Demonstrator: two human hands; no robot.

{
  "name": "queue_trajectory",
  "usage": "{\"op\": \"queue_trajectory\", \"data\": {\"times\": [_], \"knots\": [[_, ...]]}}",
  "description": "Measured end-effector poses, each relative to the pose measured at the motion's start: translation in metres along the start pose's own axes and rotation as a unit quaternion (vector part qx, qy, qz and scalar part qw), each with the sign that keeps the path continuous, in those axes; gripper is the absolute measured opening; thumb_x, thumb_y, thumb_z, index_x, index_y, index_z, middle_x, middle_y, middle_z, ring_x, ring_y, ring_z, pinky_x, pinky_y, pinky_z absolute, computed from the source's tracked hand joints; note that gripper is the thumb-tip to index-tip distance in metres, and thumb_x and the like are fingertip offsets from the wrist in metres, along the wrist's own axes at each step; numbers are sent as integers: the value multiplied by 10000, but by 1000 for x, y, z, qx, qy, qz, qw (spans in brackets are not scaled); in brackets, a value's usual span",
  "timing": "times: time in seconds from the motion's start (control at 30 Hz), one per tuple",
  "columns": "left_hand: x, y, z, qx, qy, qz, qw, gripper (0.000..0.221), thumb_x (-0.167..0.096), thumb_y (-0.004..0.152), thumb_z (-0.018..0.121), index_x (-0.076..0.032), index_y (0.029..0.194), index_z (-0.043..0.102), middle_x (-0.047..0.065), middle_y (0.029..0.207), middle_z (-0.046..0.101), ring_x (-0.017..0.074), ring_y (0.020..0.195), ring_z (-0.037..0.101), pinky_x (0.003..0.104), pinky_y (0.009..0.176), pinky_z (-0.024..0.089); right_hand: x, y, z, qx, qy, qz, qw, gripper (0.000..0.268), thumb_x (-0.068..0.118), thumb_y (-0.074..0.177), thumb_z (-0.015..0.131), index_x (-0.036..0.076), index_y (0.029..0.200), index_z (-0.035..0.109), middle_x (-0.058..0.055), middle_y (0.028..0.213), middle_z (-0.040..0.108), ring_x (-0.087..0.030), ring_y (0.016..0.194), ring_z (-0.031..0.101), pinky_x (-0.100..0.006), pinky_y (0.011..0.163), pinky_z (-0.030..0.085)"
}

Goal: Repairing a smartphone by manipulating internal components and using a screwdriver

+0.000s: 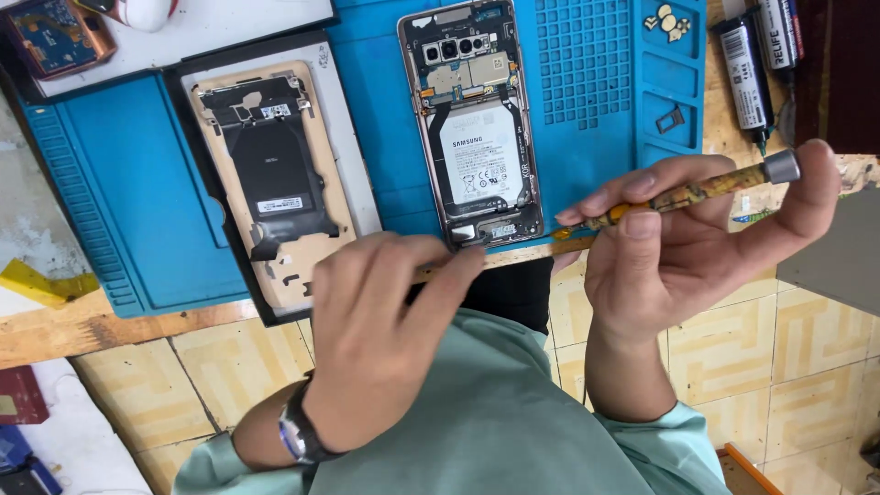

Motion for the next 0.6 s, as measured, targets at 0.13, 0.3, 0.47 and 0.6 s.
{"op": "queue_trajectory", "data": {"times": [0.13, 0.3, 0.47, 0.6], "knots": [[-8, 8, 21, 27, 35, -15, 999, 39, -112, 952, 594, -133, 963, 625, 22, 904, 562, 231, 808, 512, 353, 659, 305, 2, -2, 0, -20, -5, 12, 1000, 671, -38, 1023, 548, 339, 1500, 261, -265, 982, 454, -348, 645, 530, -548, 635, 641], [-10, 13, 25, 69, 18, -38, 997, 66, -134, 938, 611, -133, 1003, 620, 34, 950, 578, 234, 849, 512, 371, 665, 328, 2, -5, -6, -17, -9, 33, 999, 701, -51, 1025, 536, 378, 1504, 256, -267, 993, 445, -363, 631, 544, -560, 642, 656], [-12, 10, 27, 37, 68, -48, 996, 120, -102, 937, 620, -180, 1018, 663, -13, 963, 607, 204, 828, 524, 352, 674, 320, 14, 5, 13, -5, -60, 12, 998, 675, -98, 1003, 491, 351, 1462, 284, -306, 947, 423, -387, 612, 517, -564, 666, 617], [-11, 12, 27, 42, 56, -58, 996, 113, -106, 928, 632, -180, 1002, 675, -24, 974, 609, 197, 846, 517, 342, 696, 334, 24, 22, 32, 33, -142, -44, 988, 603, -64, 963, 451, 320, 1383, 250, -331, 885, 414, -397, 538, 525, -494, 589, 564]]}}
Point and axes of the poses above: each hand's wrist, its own y-axis towards the middle knuckle, its own z-axis out of the palm, x = y × z, the point moved 3 cm from there along y, towards the middle knuckle
